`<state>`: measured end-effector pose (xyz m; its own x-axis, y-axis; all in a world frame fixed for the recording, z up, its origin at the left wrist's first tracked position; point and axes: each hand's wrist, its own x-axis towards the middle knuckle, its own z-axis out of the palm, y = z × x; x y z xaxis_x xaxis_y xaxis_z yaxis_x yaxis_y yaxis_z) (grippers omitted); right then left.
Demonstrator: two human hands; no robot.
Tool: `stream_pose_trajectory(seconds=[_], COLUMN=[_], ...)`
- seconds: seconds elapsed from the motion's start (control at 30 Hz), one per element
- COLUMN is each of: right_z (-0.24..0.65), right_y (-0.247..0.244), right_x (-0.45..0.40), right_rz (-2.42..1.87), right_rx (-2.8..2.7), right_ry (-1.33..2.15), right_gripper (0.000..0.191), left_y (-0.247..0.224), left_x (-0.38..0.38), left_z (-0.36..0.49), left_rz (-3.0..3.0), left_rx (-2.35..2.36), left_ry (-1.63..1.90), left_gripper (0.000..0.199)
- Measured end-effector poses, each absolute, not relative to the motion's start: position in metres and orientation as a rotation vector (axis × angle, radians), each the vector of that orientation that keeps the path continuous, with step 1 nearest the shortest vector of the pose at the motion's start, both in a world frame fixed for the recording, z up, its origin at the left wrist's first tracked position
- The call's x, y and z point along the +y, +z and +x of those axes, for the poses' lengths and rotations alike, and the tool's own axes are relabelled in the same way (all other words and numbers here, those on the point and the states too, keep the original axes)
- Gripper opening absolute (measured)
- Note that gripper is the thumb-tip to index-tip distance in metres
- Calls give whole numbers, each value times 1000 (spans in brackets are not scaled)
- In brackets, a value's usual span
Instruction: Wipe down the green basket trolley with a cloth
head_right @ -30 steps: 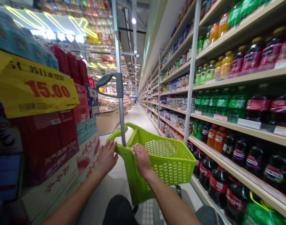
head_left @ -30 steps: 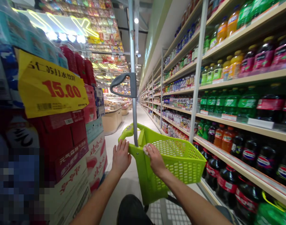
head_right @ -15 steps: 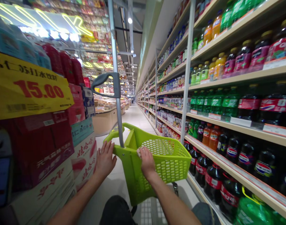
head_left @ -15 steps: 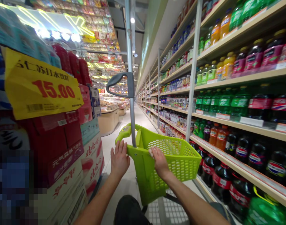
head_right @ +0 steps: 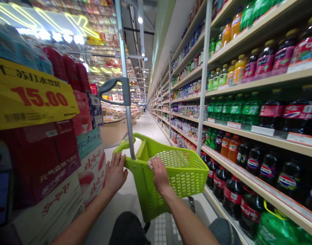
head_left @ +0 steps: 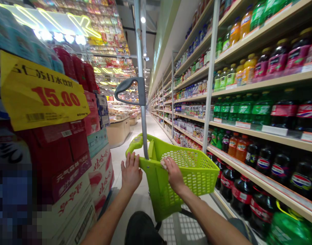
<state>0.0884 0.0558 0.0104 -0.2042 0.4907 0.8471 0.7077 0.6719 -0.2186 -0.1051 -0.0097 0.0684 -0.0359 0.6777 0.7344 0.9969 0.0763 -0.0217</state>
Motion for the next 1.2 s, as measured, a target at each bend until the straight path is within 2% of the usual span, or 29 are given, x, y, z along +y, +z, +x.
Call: stream_pose_trajectory(seconds=[0.13, 0.3, 0.4, 0.53, 0.67, 0.9, 1.1, 1.2], right_z=[32, 42, 57, 44, 24, 32, 26, 35], right_y=[26, -26, -28, 49, 130, 152, 240, 223], right_x=[33, 21, 24, 35, 48, 56, 72, 66], right_rz=[-674, -601, -613, -589, -519, -191, -371, -319], right_rx=[-2045, -2253, -2202, -1960, -2014, -2344, -2187, -2307], right_ry=[-340, -378, -381, -408, -447, -694, -684, -693], right_gripper=[37, 26, 29, 34, 34, 31, 37, 41], left_y=[70, 70, 69, 69, 69, 68, 70, 69], left_x=[-10, -11, -10, -10, -10, -9, -11, -11], left_z=[-111, -116, -113, -110, -111, -113, -110, -110], left_rz=[-1714, -1731, -1712, -1704, -1701, -1713, -1725, -1726], left_rx=[-1777, -1764, -1774, -1796, -1775, -1759, -1773, -1772], left_ry=[-618, -598, -608, -606, -619, -674, -686, -702], left_gripper=[59, 65, 64, 62, 61, 64, 64, 63])
